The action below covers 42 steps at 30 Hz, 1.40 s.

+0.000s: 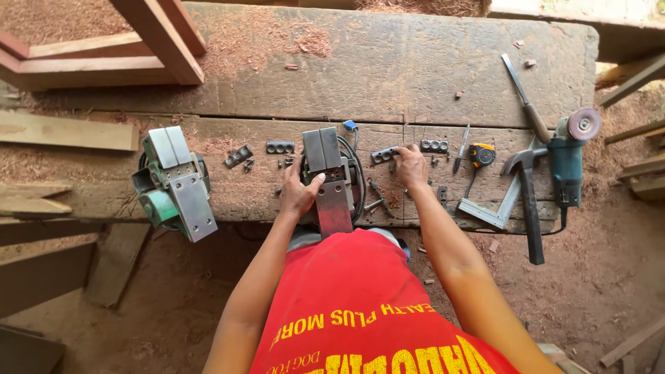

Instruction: The recorder is seen assembling or repairing an electric wood planer on a wooden workbench.

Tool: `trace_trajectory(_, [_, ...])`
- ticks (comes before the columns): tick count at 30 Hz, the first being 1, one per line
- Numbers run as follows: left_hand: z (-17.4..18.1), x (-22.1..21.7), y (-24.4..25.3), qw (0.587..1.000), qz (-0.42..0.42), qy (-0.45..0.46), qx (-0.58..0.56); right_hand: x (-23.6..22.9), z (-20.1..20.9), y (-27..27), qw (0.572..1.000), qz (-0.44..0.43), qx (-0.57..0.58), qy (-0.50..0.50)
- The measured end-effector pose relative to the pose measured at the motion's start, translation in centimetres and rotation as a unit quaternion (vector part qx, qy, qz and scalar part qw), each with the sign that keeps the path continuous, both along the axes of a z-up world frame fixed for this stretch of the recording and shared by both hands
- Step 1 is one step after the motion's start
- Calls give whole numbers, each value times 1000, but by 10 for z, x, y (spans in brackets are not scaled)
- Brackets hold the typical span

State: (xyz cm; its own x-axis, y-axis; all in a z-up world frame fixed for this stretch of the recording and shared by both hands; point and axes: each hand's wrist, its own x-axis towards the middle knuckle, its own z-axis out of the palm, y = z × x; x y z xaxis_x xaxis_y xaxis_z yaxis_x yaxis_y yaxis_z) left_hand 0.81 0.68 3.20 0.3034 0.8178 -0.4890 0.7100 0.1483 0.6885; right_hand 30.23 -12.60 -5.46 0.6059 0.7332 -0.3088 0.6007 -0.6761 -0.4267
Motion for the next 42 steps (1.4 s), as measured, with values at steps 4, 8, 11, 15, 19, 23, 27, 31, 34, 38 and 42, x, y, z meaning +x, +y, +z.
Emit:
trace_trajectory(4, [-17, -8, 0, 999, 4, -37, 15, 2, 2, -5, 999, -27, 23, 22])
trace_trajectory(8, [-26, -10, -1, 996, 7, -86, 18, -8, 45, -14, 989, -62, 134, 30])
trace_trajectory(11, [-49, -12, -2, 990, 11, -132, 51, -32, 74, -17, 976, -74, 194, 63])
trace_trajectory(15, [-47, -12, -4, 985, 8, -161, 60, -89, 102, -4, 952, 19, 295, 77])
trace_trajectory(19, [-57, -12, -7, 986, 11, -159, 57, -125, 116, 12, 937, 100, 325, 80])
trace_trajectory(23, [-62, -14, -8, 985, 17, -160, 56, -139, 117, 20, 945, 108, 304, 55])
trace_trajectory(27, [-44, -15, -5, 987, 6, -149, 54, -143, 115, 23, 948, 118, 295, 35])
trace_trajectory(31, [-39, -14, -5, 988, -1, -142, 65, -145, 107, 21, 951, 115, 287, -13])
trace_trajectory(34, [-45, -15, -6, 987, -5, -141, 81, -146, 106, 20, 955, 100, 279, -24])
trace_trajectory(38, [-51, -17, -7, 984, -11, -151, 93, -150, 100, 17, 952, 87, 293, -15])
trace_trajectory(42, [-56, -17, -7, 983, -3, -163, 88, -152, 100, 12, 953, 97, 287, -14])
